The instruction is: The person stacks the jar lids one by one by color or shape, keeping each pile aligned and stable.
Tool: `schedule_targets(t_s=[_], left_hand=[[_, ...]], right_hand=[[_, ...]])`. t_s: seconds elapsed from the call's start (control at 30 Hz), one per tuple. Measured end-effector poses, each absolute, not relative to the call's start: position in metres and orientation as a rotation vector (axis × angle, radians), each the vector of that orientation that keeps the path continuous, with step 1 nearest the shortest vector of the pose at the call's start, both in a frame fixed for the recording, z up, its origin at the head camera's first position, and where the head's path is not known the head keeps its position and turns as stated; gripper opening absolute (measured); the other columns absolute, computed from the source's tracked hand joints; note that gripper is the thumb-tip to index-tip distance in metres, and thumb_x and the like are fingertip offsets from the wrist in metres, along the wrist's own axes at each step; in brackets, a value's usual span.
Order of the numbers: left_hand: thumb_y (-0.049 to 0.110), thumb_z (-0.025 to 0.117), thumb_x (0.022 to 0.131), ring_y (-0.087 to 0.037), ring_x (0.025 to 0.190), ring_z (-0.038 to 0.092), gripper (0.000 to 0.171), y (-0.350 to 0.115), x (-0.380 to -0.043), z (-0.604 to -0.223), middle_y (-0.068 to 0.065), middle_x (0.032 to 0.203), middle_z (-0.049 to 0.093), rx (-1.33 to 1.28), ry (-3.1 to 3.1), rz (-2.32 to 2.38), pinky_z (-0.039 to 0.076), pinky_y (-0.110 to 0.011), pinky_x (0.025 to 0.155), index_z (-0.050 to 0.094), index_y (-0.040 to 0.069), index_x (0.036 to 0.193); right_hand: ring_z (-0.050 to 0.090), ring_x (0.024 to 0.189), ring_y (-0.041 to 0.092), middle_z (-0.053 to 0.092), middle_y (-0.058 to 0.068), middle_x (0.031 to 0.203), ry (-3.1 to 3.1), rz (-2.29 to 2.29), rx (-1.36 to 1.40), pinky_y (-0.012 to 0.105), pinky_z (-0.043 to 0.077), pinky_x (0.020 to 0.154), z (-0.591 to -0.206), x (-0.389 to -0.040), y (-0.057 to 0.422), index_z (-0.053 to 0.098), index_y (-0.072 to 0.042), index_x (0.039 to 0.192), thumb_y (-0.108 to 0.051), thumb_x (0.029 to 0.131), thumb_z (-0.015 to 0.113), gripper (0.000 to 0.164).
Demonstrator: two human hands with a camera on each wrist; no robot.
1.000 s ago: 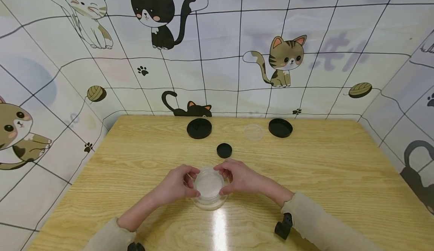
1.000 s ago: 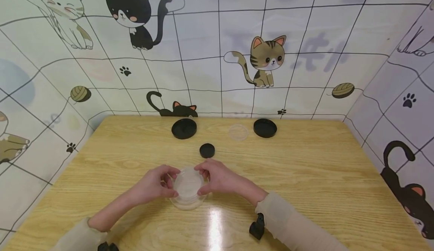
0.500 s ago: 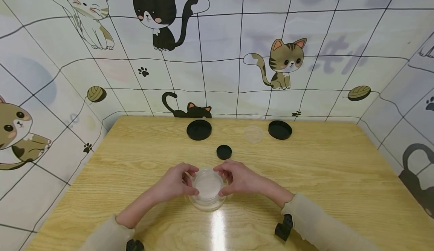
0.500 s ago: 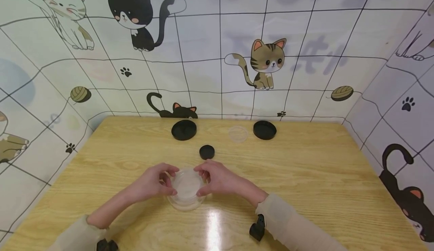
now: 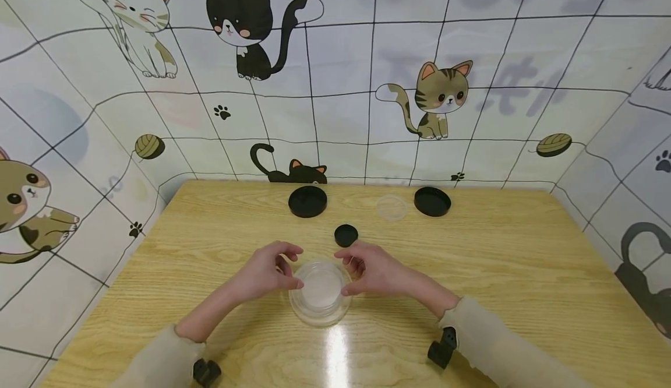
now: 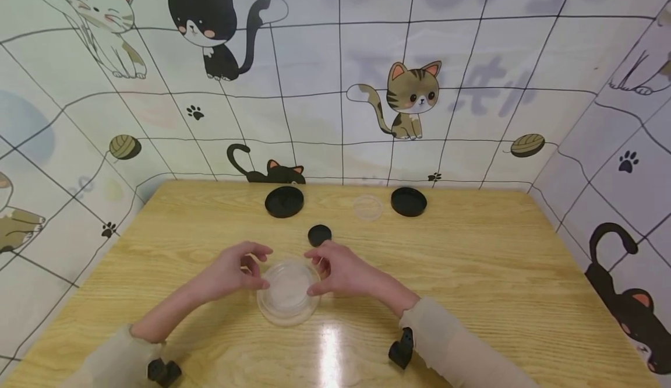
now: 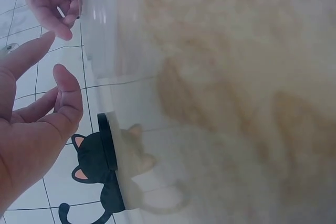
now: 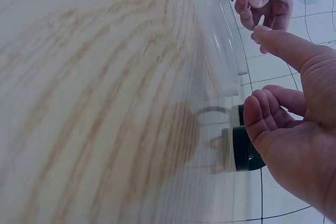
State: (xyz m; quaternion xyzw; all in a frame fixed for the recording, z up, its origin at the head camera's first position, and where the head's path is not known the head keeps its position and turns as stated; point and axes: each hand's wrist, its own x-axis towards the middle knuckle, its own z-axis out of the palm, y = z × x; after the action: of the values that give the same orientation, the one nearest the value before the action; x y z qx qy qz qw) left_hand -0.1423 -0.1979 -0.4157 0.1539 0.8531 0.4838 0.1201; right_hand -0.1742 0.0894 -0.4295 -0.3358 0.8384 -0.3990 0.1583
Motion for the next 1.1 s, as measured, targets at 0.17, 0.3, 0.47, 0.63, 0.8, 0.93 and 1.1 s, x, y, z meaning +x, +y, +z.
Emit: schedule_targets(t_s=[0.17,0.3,0.47,0.63,0.8,0.93,1.1], left_hand=[[0.006,0.089,0.079,-0.021,0.081,0.059,0.061,-0.199,-0.151,-0.413,-0.02,0.113,0.057,0.465,2.495,1.414,0.052,-0.028,0.065,0.059,-0.007,0.131],[0.007,0.089,0.078,-0.021,0.08,0.059,0.061,-0.198,-0.157,-0.411,-0.021,0.113,0.058,0.482,2.501,1.417,0.051,-0.029,0.064,0.059,-0.007,0.131],[0.005,0.088,0.078,-0.021,0.08,0.059,0.062,-0.199,-0.164,-0.409,-0.023,0.114,0.057,0.47,2.502,1.416,0.052,-0.028,0.065,0.059,-0.008,0.131],[0.006,0.088,0.079,-0.021,0.08,0.059,0.061,-0.195,-0.172,-0.405,-0.023,0.116,0.058,0.458,2.527,1.388,0.051,-0.03,0.066,0.059,-0.006,0.131],[0.008,0.088,0.08,-0.02,0.081,0.061,0.061,-0.185,-0.184,-0.401,-0.022,0.116,0.058,0.489,2.524,1.372,0.051,-0.032,0.067,0.06,-0.004,0.132],[0.009,0.088,0.08,-0.02,0.083,0.062,0.058,-0.172,-0.195,-0.394,-0.022,0.116,0.058,0.522,2.509,1.37,0.051,-0.032,0.068,0.061,0.001,0.132],[0.007,0.087,0.081,-0.021,0.085,0.063,0.057,-0.153,-0.213,-0.385,-0.016,0.113,0.06,0.582,2.493,1.397,0.053,-0.032,0.073,0.063,0.003,0.132]], right_hand=[[0.057,0.088,0.017,0.059,0.005,0.101,2.409,-1.147,-0.923,0.028,0.052,0.078,-0.426,-0.177,0.092,0.064,0.0,0.133,-0.018,0.082,0.089,0.059],[0.056,0.087,0.017,0.06,0.008,0.103,2.429,-1.135,-0.913,0.028,0.052,0.076,-0.424,-0.182,0.094,0.063,-0.001,0.135,-0.019,0.084,0.088,0.06],[0.056,0.089,0.018,0.06,0.012,0.107,2.428,-1.143,-0.898,0.029,0.052,0.078,-0.422,-0.19,0.097,0.061,0.0,0.137,-0.018,0.085,0.087,0.061],[0.056,0.09,0.02,0.059,0.012,0.108,2.446,-1.147,-0.938,0.029,0.051,0.079,-0.417,-0.201,0.097,0.06,0.003,0.136,-0.017,0.086,0.085,0.059],[0.057,0.092,0.025,0.058,0.014,0.109,2.469,-1.164,-0.935,0.031,0.052,0.08,-0.408,-0.211,0.099,0.059,0.005,0.138,-0.017,0.087,0.085,0.062],[0.06,0.097,0.031,0.059,0.016,0.115,2.526,-1.182,-0.885,0.035,0.052,0.083,-0.4,-0.222,0.109,0.058,0.001,0.141,-0.019,0.087,0.085,0.063],[0.06,0.103,0.032,0.059,0.018,0.12,2.578,-1.236,-0.805,0.043,0.052,0.088,-0.393,-0.236,0.127,0.057,0.0,0.142,-0.019,0.088,0.083,0.063]])
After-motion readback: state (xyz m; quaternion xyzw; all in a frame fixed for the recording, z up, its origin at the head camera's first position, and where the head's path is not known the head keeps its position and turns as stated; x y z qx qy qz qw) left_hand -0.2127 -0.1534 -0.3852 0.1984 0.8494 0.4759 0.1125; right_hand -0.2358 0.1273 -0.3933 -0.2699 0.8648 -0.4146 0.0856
